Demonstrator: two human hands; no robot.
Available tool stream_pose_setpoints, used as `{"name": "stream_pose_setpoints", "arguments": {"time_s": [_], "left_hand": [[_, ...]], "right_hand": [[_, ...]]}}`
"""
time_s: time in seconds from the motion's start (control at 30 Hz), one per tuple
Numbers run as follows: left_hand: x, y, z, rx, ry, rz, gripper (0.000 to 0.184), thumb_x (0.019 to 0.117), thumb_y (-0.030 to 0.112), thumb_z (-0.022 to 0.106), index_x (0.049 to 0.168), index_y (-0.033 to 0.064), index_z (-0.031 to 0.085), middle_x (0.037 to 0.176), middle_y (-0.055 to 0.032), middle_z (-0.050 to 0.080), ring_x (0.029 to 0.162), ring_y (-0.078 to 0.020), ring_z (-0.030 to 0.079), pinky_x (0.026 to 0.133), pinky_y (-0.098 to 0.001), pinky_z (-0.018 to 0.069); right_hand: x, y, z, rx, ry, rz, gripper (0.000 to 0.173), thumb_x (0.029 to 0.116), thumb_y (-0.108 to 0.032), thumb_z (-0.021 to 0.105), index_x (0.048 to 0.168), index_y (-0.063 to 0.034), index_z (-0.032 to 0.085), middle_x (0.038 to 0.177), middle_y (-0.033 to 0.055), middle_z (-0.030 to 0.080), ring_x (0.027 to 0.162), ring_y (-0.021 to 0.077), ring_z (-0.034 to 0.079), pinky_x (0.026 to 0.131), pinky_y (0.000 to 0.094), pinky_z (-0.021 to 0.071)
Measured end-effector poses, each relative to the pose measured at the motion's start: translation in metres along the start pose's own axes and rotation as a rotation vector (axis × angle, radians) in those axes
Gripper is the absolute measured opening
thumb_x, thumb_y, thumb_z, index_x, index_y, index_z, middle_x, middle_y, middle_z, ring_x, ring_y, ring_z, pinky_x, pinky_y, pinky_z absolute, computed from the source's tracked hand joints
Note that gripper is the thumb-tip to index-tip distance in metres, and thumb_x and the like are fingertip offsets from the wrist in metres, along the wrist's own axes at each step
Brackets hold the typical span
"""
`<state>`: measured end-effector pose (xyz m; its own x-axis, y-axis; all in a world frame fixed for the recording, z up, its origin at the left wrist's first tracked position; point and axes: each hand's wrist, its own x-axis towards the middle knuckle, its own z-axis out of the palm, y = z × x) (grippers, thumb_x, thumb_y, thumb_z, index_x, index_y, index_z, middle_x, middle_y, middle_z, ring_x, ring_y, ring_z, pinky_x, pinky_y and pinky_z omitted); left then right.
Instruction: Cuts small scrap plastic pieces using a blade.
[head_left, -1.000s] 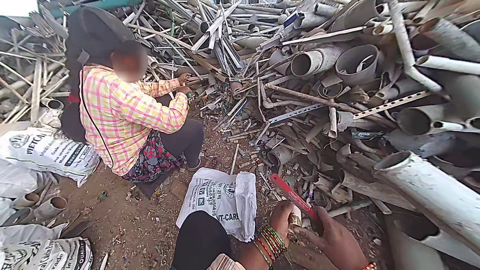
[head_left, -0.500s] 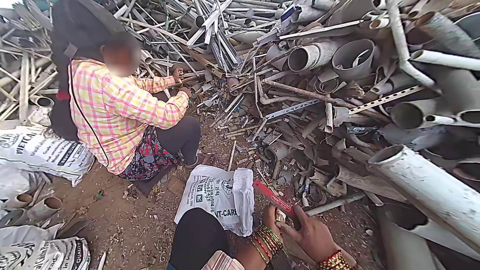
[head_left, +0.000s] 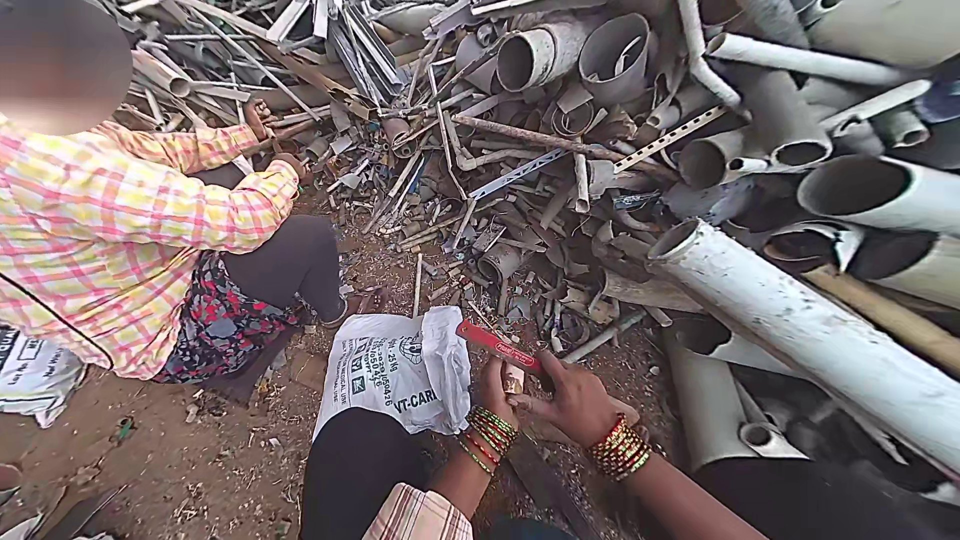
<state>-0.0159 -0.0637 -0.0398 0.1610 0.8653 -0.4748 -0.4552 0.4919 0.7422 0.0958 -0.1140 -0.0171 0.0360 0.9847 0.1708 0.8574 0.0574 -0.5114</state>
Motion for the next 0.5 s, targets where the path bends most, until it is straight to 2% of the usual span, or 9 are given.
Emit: {"name": "stream_pose_setpoints", "arguments": {"time_s": [0.07,0.13,0.23,0.37,0.5], "left_hand": [[0.001,-0.002,-0.003,-0.007,-0.036,0.007,0.033,0.1113,0.019,0.026,0.104,0.0039,0.054,0.076,-0.0012,0.056,0.063,-0.0058,0.057,0.059,-0.0212,0.0504],[0.001,-0.002,-0.001,-0.085,-0.06,-0.003,0.037,0.1126,0.023,0.022,0.1,0.0084,0.054,0.073,0.0022,0.059,0.061,-0.0029,0.06,0.057,-0.0187,0.0517],[0.002,-0.001,0.002,-0.121,-0.044,0.01,0.038,0.1131,0.026,0.022,0.1,0.008,0.053,0.074,0.001,0.06,0.065,-0.0052,0.062,0.061,-0.0215,0.0535],[0.001,-0.002,0.002,-0.043,-0.028,0.061,0.038,0.1126,0.024,0.022,0.103,0.0064,0.054,0.076,0.0005,0.06,0.066,-0.0048,0.061,0.062,-0.0211,0.0526],[0.005,-0.006,-0.001,-0.057,-0.045,0.03,0.036,0.1128,0.025,0.026,0.1,0.0062,0.054,0.074,0.0005,0.059,0.063,-0.0043,0.06,0.06,-0.0199,0.0521]], "right_hand": [[0.001,0.002,-0.002,0.059,-0.1,-0.018,0.071,0.0858,-0.057,0.071,0.109,0.0092,0.064,0.078,0.0246,0.067,0.07,0.0444,0.069,0.061,0.059,0.053],[0.001,0.001,-0.005,0.11,-0.203,-0.044,0.062,0.0943,-0.05,0.066,0.111,0.0096,0.061,0.078,0.0253,0.066,0.072,0.0454,0.069,0.065,0.0595,0.0533],[0.002,-0.002,-0.01,0.144,-0.3,-0.061,0.057,0.1024,-0.046,0.056,0.117,0.0095,0.058,0.081,0.0265,0.066,0.078,0.0478,0.069,0.069,0.0607,0.0533],[0.002,0.001,-0.011,0.123,-0.241,-0.071,0.065,0.1007,-0.053,0.053,0.118,0.0103,0.057,0.082,0.025,0.066,0.076,0.0456,0.069,0.066,0.0587,0.0541],[0.003,-0.001,-0.014,0.059,-0.287,-0.049,0.074,0.0958,-0.062,0.056,0.116,0.0091,0.057,0.084,0.0246,0.066,0.077,0.0451,0.069,0.066,0.0588,0.053]]}}
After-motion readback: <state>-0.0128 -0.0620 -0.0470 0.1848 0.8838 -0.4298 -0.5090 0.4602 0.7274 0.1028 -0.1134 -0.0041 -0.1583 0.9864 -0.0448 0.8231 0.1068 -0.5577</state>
